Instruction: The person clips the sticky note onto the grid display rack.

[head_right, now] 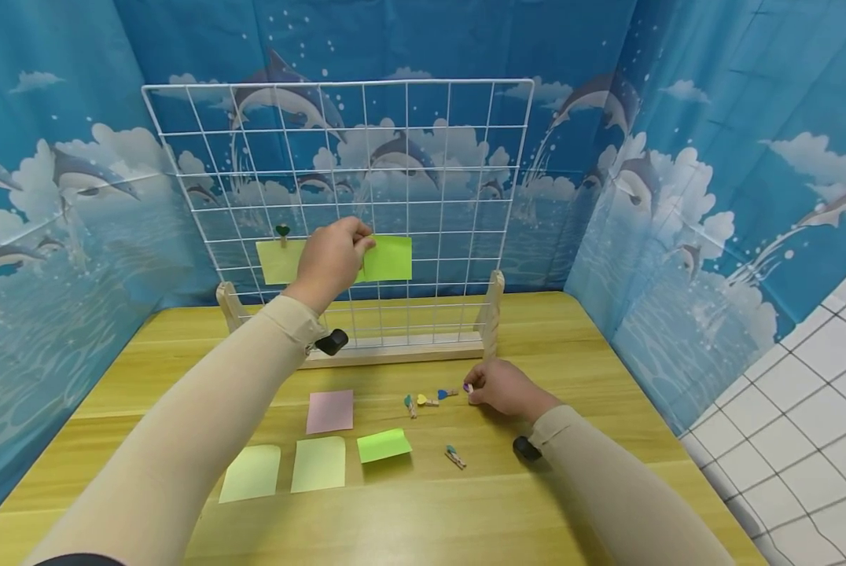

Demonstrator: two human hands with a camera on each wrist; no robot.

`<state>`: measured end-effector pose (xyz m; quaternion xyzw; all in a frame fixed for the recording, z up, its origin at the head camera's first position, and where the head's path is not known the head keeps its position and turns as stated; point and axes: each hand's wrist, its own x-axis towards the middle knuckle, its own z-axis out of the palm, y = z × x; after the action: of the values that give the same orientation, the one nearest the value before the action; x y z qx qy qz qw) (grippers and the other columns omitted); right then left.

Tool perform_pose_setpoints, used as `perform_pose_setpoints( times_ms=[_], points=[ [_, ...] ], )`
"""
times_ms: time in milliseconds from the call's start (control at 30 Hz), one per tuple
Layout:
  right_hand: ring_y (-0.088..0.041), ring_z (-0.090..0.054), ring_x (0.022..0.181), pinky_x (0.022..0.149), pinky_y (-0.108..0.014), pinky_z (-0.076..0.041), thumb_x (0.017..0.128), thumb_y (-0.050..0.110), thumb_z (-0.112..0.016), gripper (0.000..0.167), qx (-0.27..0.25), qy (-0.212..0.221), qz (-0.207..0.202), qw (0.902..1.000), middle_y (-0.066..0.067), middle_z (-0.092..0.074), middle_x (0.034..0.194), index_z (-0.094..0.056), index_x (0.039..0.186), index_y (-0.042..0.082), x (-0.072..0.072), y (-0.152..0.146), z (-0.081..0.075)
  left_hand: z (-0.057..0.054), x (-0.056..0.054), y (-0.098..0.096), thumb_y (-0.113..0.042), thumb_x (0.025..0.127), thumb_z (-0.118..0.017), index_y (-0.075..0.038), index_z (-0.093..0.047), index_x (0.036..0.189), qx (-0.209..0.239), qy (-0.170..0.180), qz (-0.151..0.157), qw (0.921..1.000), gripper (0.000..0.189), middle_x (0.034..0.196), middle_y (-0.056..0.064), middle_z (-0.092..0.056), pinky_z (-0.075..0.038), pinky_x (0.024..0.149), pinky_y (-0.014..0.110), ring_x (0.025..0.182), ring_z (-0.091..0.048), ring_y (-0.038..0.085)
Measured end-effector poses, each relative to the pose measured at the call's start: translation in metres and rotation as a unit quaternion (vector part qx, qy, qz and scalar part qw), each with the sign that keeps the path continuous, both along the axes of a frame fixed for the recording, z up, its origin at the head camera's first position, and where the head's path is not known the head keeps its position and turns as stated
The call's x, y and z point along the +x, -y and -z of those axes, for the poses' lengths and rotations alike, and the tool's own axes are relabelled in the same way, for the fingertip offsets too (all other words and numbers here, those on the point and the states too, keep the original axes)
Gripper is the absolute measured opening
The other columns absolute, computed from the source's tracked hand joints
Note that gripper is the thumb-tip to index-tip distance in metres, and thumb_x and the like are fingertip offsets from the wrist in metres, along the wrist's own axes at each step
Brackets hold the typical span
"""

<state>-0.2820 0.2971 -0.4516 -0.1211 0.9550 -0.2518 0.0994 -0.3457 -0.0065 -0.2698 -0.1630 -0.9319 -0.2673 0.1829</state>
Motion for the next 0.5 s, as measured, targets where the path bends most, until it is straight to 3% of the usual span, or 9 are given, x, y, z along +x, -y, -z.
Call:
perform_pose_setpoints(
  times_ms=[500],
  points=[
    [-0.020, -0.057, 0.085, 0.075, -0.033, -0.050, 0.092, 0.006, -0.078, 0.018, -0.030, 0.015, 0.024, 0.9992, -0.006, -0.066, 0.097, -0.067, 0.106, 0.007, 0.0025, 0.0032, -0.0015, 0.0004, 0.0006, 0.0008, -0.034, 0.111, -0.055, -0.014, -0.068, 0.130, -0.002, -0.004, -0.002, 1.0000, 0.031, 0.112, 0.003, -0.076, -0.051, 0.062, 0.034, 0.071, -0.064, 0.016]
  ],
)
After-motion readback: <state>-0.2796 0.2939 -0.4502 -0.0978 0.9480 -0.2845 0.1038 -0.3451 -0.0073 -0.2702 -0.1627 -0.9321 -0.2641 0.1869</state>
